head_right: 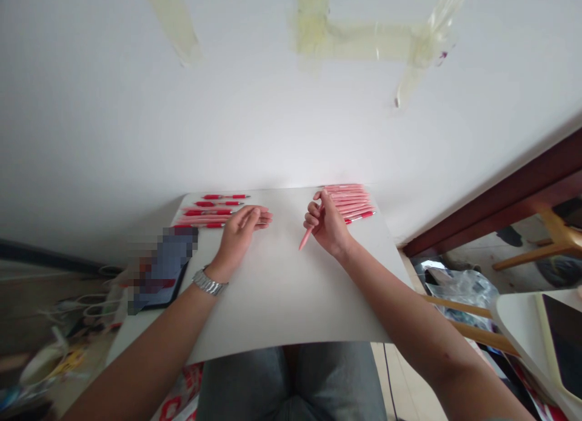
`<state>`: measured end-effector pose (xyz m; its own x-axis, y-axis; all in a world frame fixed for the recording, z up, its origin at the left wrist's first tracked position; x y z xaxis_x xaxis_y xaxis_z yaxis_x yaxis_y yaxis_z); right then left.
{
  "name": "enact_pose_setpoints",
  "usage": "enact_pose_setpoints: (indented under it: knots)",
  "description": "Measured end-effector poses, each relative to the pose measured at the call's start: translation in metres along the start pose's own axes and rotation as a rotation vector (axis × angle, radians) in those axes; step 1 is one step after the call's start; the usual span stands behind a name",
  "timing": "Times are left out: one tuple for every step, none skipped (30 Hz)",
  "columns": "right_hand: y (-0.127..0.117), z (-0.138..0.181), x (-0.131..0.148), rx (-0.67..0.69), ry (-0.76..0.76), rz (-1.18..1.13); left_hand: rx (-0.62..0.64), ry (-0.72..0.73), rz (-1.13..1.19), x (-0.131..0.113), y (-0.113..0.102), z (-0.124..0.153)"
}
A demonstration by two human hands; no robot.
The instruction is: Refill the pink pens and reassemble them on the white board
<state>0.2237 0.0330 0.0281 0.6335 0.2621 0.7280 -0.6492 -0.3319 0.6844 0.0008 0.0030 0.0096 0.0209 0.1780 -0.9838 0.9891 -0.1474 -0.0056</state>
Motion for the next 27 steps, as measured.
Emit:
enact_pose_setpoints:
  knots:
    - [0.001, 0.001, 0.0, 0.02, 0.021, -0.012, 0.002, 0.001, -0.027, 0.001, -0.001, 0.0]
    - [0.002, 0.002, 0.0, 0.04, 0.039, -0.026, 0.012, 0.002, -0.047, 0.001, 0.0, -0.001]
    - [0.003, 0.002, -0.001, 0.059, 0.057, -0.046, 0.027, 0.002, -0.062, 0.001, 0.0, 0.0]
    - [0.002, 0.003, -0.001, 0.07, 0.069, -0.07, 0.043, 0.002, -0.076, 0.001, 0.001, 0.0]
    - [0.001, 0.003, -0.001, 0.074, 0.076, -0.096, 0.054, 0.002, -0.091, 0.001, 0.001, 0.0]
    - [0.0, 0.003, -0.002, 0.072, 0.078, -0.122, 0.062, 0.003, -0.105, 0.001, 0.002, 0.001]
    - [-0.002, 0.002, -0.002, 0.065, 0.076, -0.142, 0.068, 0.004, -0.117, 0.001, 0.003, 0.001]
    - [-0.004, 0.001, -0.002, 0.053, 0.07, -0.158, 0.072, 0.005, -0.123, 0.0, 0.003, 0.001]
    - [-0.006, 0.0, -0.002, 0.039, 0.061, -0.169, 0.075, 0.004, -0.127, 0.0, 0.003, 0.001]
    - [-0.008, -0.001, -0.001, 0.023, 0.05, -0.174, 0.077, 0.003, -0.128, -0.001, 0.003, 0.002]
    - [-0.01, -0.002, -0.001, 0.007, 0.039, -0.175, 0.077, 0.001, -0.127, -0.001, 0.003, 0.002]
    - [-0.011, -0.003, 0.0, -0.007, 0.032, -0.171, 0.077, 0.0, -0.125, -0.001, 0.003, 0.002]
    - [-0.012, -0.003, 0.0, -0.02, 0.027, -0.161, 0.077, -0.002, -0.123, -0.002, 0.003, 0.002]
    - [-0.014, -0.004, 0.001, -0.031, 0.023, -0.146, 0.076, -0.003, -0.121, -0.002, 0.003, 0.002]
    - [-0.015, -0.005, 0.001, -0.039, 0.02, -0.126, 0.074, -0.004, -0.119, -0.002, 0.003, 0.002]
    - [-0.015, -0.005, 0.002, -0.044, 0.017, -0.104, 0.073, -0.005, -0.118, -0.002, 0.002, 0.002]
    - [-0.016, -0.006, 0.002, -0.047, 0.013, -0.085, 0.073, -0.005, -0.119, -0.001, 0.002, 0.002]
    - [-0.016, -0.006, 0.002, -0.047, 0.008, -0.07, 0.072, -0.004, -0.122, -0.001, 0.002, 0.002]
    - [-0.016, -0.006, 0.003, -0.045, 0.005, -0.061, 0.07, -0.002, -0.126, -0.001, 0.002, 0.001]
    - [-0.016, -0.006, 0.003, -0.042, 0.001, -0.058, 0.069, 0.0, -0.129, -0.001, 0.002, 0.001]
    - [-0.015, -0.006, 0.003, -0.038, -0.006, -0.065, 0.068, 0.002, -0.131, -0.001, 0.002, 0.001]
    - [-0.015, -0.006, 0.002, -0.034, -0.012, -0.08, 0.064, 0.005, -0.129, -0.002, 0.002, 0.001]
    - [-0.014, -0.005, 0.002, -0.029, -0.017, -0.101, 0.061, 0.006, -0.126, -0.002, 0.002, 0.001]
    - [-0.014, -0.005, 0.002, -0.024, -0.02, -0.124, 0.06, 0.006, -0.122, -0.002, 0.002, 0.001]
    - [-0.013, -0.005, 0.002, -0.019, -0.021, -0.143, 0.06, 0.003, -0.119, -0.003, 0.002, 0.001]
    - [-0.013, -0.005, 0.002, -0.015, -0.02, -0.155, 0.06, -0.001, -0.117, -0.003, 0.002, 0.002]
    - [-0.012, -0.005, 0.001, -0.012, -0.019, -0.158, 0.062, -0.005, -0.117, -0.004, 0.002, 0.002]
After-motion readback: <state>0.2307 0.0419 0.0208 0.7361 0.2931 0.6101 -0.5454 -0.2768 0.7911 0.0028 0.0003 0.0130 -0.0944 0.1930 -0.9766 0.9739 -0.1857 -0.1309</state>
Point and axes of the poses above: each hand's wrist, its own z-axis away from the middle knuckle, its own y-axis out of the palm, x = y × z, the point moved 2 cm from there along -z, towards the middle knuckle, and after that the axes turned 13 degrees about x, right-handed, at the moved point
